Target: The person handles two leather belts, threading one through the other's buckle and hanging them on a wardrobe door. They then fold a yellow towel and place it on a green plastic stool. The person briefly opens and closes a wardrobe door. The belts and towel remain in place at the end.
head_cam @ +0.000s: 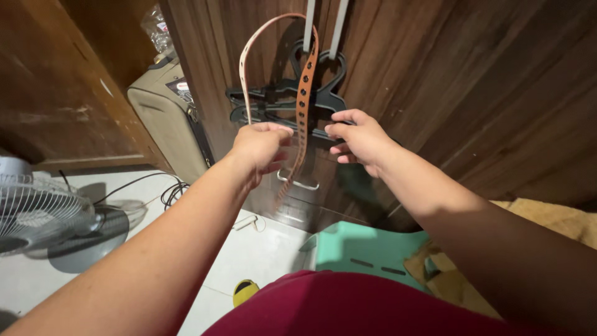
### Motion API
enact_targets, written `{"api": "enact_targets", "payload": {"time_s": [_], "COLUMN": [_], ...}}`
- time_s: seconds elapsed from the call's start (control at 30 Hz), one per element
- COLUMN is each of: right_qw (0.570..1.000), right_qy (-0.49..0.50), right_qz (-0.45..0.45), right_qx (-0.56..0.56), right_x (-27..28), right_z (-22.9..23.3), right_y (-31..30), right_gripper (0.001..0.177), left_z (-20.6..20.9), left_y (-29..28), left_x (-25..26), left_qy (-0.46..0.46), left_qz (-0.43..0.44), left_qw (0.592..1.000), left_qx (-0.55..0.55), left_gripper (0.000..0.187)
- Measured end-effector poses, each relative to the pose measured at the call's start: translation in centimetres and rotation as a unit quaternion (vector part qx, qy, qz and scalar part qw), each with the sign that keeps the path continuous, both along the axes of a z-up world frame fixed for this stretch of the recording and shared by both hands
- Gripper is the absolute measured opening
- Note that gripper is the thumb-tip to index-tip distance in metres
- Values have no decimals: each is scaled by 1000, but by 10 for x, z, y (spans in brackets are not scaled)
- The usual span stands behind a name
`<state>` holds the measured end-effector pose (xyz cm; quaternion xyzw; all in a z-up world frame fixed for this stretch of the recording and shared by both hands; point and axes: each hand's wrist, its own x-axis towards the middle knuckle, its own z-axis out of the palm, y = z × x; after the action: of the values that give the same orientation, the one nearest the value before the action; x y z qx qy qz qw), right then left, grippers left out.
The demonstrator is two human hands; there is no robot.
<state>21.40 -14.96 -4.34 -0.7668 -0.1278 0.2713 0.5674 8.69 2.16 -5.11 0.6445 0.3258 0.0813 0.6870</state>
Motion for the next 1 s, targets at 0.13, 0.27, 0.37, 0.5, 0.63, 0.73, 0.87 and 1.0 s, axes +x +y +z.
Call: {"api": "enact_targets", "payload": {"time_s": [0.13, 0.27, 0.37, 0.5, 0.63, 0.73, 0.87, 1.0], "right_qw": [998, 999, 999, 992, 981, 957, 915, 902], "right_qy": [-8, -10, -37, -102, -161, -243, -368, -403], "right_qz": [-48, -15, -18, -42, -68, -101, -148, -132], "right_qx": [-27, -26, -8, 59, 86, 119, 75, 83], "right_x": [9, 15, 25, 35, 36, 38, 47, 48], "right_z": [0, -11, -17, -25, -34, -29, -4, 24], "right_y": [26, 48, 59, 59, 51, 51, 53, 62], "right_gripper": [57, 42, 24, 13, 13, 18, 22, 21], "left_z": [-5, -17, -22, -19, -18, -20, -28, -31], "left_y": [27, 48, 59, 70, 83, 83, 67, 62], "left_x": [15, 23, 29, 34, 42, 52, 63, 62], "left_qy": [19, 31, 34, 38, -16, -148, -142, -92], "left_qz": [36, 39, 63, 152, 154, 16, -57, -37], "left_qw": [999, 997, 996, 988, 980, 969, 961, 957], "left_qx": [-6, -59, -46, 8, 123, 199, 232, 274], "left_gripper": [14, 15, 17, 31, 60, 26, 34, 34]}}
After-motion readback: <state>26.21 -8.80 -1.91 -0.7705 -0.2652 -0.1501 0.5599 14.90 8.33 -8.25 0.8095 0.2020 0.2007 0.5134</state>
